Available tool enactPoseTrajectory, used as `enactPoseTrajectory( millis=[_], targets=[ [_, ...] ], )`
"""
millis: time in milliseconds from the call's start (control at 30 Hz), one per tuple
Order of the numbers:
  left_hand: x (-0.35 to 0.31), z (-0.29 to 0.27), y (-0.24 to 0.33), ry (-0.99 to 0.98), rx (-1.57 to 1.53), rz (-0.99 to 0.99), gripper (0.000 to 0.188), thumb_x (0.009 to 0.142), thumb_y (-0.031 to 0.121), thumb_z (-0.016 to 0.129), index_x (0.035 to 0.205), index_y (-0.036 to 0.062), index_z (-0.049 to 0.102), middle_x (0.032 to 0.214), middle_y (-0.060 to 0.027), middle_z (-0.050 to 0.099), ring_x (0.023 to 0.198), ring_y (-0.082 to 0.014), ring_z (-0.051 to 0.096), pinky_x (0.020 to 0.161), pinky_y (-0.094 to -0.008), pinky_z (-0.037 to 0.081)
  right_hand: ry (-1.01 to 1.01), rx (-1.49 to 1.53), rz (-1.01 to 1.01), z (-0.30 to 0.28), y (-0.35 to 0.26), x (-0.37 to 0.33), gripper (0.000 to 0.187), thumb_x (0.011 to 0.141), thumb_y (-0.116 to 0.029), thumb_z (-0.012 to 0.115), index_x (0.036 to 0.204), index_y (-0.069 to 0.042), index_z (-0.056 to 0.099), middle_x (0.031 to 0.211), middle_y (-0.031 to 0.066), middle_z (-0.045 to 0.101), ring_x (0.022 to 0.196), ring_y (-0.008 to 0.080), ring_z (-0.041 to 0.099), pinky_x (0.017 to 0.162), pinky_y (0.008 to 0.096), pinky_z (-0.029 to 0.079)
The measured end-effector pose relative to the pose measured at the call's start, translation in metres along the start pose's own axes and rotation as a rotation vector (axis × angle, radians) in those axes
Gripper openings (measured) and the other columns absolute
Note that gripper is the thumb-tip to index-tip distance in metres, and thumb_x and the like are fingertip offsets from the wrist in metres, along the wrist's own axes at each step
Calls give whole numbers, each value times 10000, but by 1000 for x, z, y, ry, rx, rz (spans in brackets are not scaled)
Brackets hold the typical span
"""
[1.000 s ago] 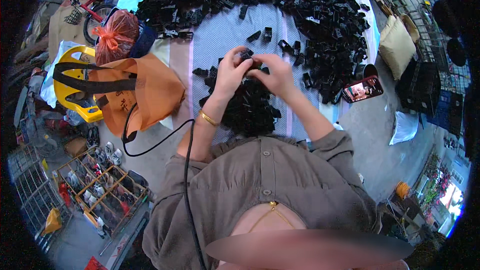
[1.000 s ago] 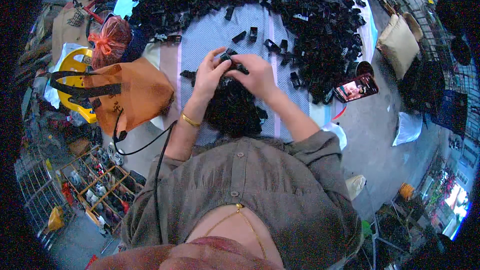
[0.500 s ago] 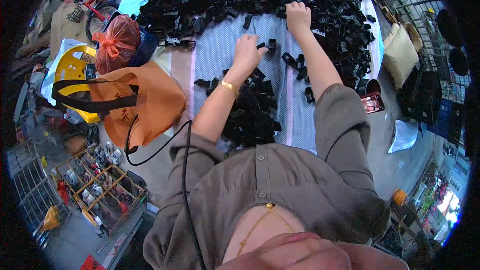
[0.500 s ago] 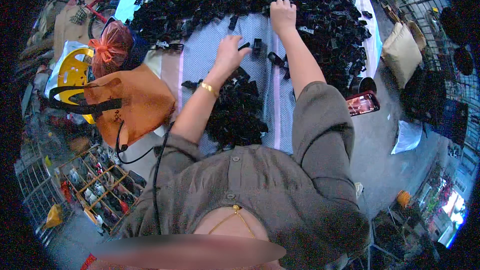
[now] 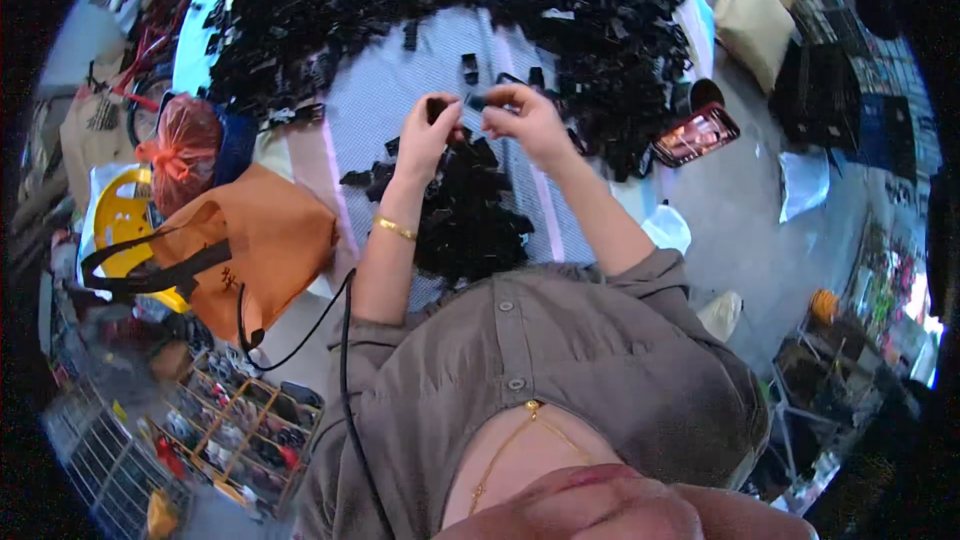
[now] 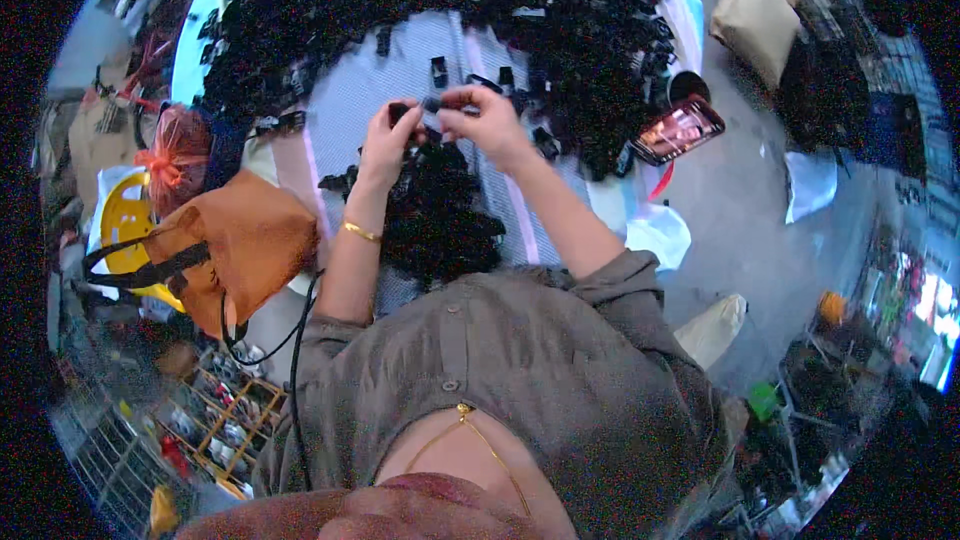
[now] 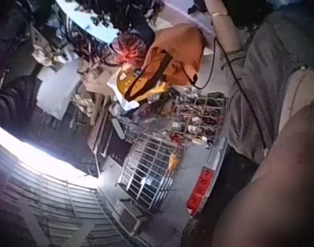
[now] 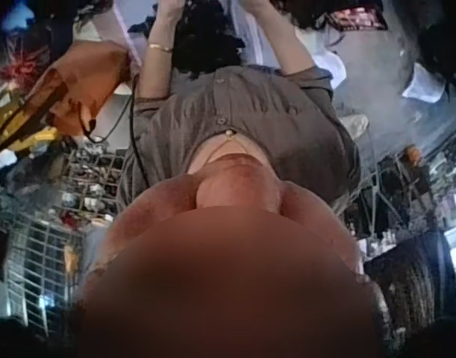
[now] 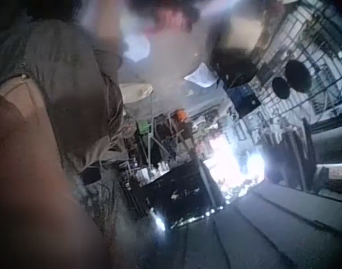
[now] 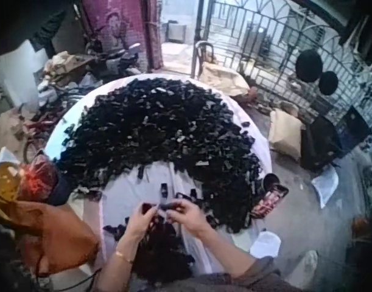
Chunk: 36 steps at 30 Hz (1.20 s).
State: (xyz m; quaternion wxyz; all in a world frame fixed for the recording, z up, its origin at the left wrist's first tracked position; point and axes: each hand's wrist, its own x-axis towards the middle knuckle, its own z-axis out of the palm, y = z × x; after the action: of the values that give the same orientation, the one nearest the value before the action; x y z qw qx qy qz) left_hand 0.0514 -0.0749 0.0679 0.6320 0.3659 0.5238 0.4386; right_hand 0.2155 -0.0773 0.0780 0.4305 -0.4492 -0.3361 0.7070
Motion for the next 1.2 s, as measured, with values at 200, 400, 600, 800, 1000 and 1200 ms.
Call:
enactPoseTrajectory(
  millis=[200,400,600,800,1000,1200],
  targets=[
    [-29,18,-7,-64,-8,-61,216,863,173,541,1026,39,491,751,-32,546,581,-98,502,478,-210,383,86,170,-33,2,7,-29,324,740,-21,639,1020,36,486,910,84,562,751,145,589,647,241,489],
    [-54,23,1,-74,-583,-137,343,937,238,360,1215,44,413,987,-80,557,801,-167,557,699,-312,478,124,46,-112,14,11,-38,198,778,-39,605,960,29,566,859,74,608,752,128,594,676,238,483],
    [-72,23,9,-6,-363,-29,342,897,76,451,1228,-5,420,1096,-78,523,921,-141,553,774,-266,496,224,-503,-412,38,-6,-59,203,763,-46,624,957,13,611,853,77,644,788,129,607,707,247,482],
    [-74,19,-2,50,-446,-29,334,900,112,479,1219,20,446,1022,-40,557,836,-81,547,661,-199,461,207,-889,-664,43,-7,-62,319,710,-53,661,1018,-8,587,899,119,643,815,222,620,735,298,474],
    [-67,11,-4,78,-372,-36,232,875,109,530,1069,-18,522,838,-26,582,664,-67,539,575,-190,440,127,-909,-674,49,0,-62,351,700,-71,673,1034,-18,578,992,134,618,909,275,587,809,352,443],
    [-63,-12,8,104,-222,51,320,847,65,529,1129,-53,434,880,-136,610,764,-186,610,669,-271,498,290,-1072,-801,-7,12,-26,355,693,-120,678,1022,-24,583,1013,115,602,948,295,549,831,358,420]
  ],
)
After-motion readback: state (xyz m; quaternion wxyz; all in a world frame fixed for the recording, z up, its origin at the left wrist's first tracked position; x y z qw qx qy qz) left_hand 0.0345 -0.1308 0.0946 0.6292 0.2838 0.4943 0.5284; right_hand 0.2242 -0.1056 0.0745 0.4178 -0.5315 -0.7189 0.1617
